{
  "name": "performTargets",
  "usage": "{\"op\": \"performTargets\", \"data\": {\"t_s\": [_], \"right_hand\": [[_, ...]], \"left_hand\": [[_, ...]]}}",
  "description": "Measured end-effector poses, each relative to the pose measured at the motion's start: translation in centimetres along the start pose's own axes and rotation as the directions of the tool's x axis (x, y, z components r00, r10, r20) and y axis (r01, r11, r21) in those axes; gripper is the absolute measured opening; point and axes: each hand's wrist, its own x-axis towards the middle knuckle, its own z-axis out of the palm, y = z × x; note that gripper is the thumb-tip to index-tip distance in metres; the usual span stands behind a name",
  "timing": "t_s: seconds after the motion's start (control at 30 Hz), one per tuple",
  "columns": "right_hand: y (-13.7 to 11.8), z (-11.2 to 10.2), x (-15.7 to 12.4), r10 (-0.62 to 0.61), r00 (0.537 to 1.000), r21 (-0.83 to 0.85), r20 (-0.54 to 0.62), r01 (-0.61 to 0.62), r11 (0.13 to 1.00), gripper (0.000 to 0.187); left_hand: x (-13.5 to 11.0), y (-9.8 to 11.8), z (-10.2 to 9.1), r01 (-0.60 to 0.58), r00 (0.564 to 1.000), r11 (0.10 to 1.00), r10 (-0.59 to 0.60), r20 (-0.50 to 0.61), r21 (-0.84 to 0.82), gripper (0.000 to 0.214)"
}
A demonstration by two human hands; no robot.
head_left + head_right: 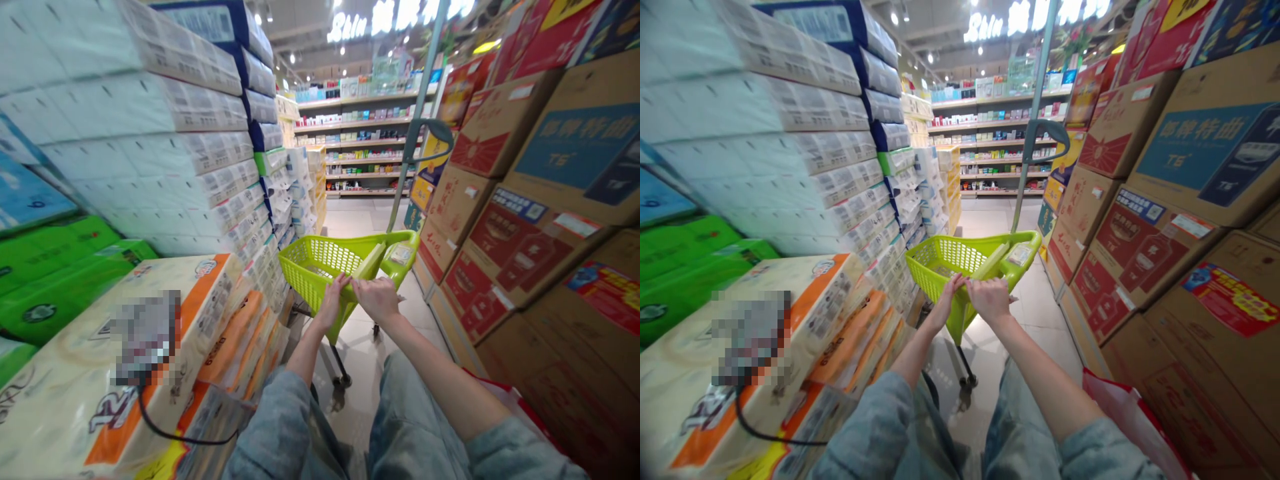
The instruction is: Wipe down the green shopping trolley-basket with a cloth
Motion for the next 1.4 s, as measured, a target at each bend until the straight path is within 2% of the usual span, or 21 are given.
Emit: {"op": "performTargets", "data": {"t_s": [0.1, 0.17, 0.23, 0.37, 0.5, 0.6, 0.77, 0.93, 1.13, 1.27, 1.4], "right_hand": [[1.9, 0.0, -0.3, 0.01, 0.999, 0.005, 0.04, -0.011, 1.0, 0.049], [3.1, -0.2, -0.4, 0.004, 0.997, 0.005, 0.081, -0.005, 1.0, 0.049], [4.0, -0.4, -0.4, 0.014, 0.993, -0.005, 0.12, -0.014, 1.0, 0.05], [4.5, -0.5, -0.1, 0.136, 0.977, -0.058, 0.164, -0.128, 0.99, 0.053], [3.4, 0.1, 0.7, 0.274, 0.935, -0.103, 0.224, -0.256, 0.961, 0.05], [2.1, 1.2, 1.0, 0.295, 0.921, -0.075, 0.254, -0.285, 0.956, 0.045], [0.9, 3.0, 0.3, 0.257, 0.964, -0.057, 0.06, -0.254, 0.966, 0.043], [2.0, 3.6, -1.0, 0.064, 0.996, -0.089, -0.064, -0.07, 0.994, 0.041], [3.9, 3.1, -3.1, -0.126, 0.987, -0.136, -0.101, 0.112, 0.984, 0.03], [4.9, 2.4, -3.6, -0.153, 0.987, -0.142, -0.054, 0.144, 0.979, 0.03], [5.5, 1.5, -2.7, 0.005, 0.996, -0.121, 0.084, 0.005, 0.993, 0.039]], "left_hand": [[0.5, -0.8, -0.6, -0.019, 1.0, 0.978, 0.016, 0.018, 0.208, 0.052], [0.9, -1.4, -1.0, -0.008, 1.0, 0.936, 0.003, 0.015, 0.352, 0.049], [1.1, -1.6, -1.1, -0.049, 0.998, 0.875, 0.028, 0.051, 0.481, 0.045], [1.4, -1.2, -0.5, -0.15, 0.988, 0.765, 0.093, 0.124, 0.626, 0.051], [1.1, -0.6, 0.4, -0.199, 0.98, 0.738, 0.136, 0.147, 0.645, 0.061], [0.7, -0.5, 1.0, -0.223, 0.975, 0.728, 0.158, 0.159, 0.648, 0.063], [0.2, -0.6, 1.6, -0.25, 0.968, 0.717, 0.174, 0.18, 0.651, 0.064], [0.6, -0.7, 1.7, -0.269, 0.963, 0.702, 0.178, 0.203, 0.66, 0.062], [1.7, -0.8, 1.6, -0.295, 0.953, 0.664, 0.158, 0.258, 0.687, 0.051], [2.1, -1.4, 1.7, -0.287, 0.95, 0.631, 0.092, 0.298, 0.72, 0.046], [2.0, -1.8, 2.3, -0.299, 0.94, 0.632, 0.068, 0.333, 0.715, 0.044]]}}
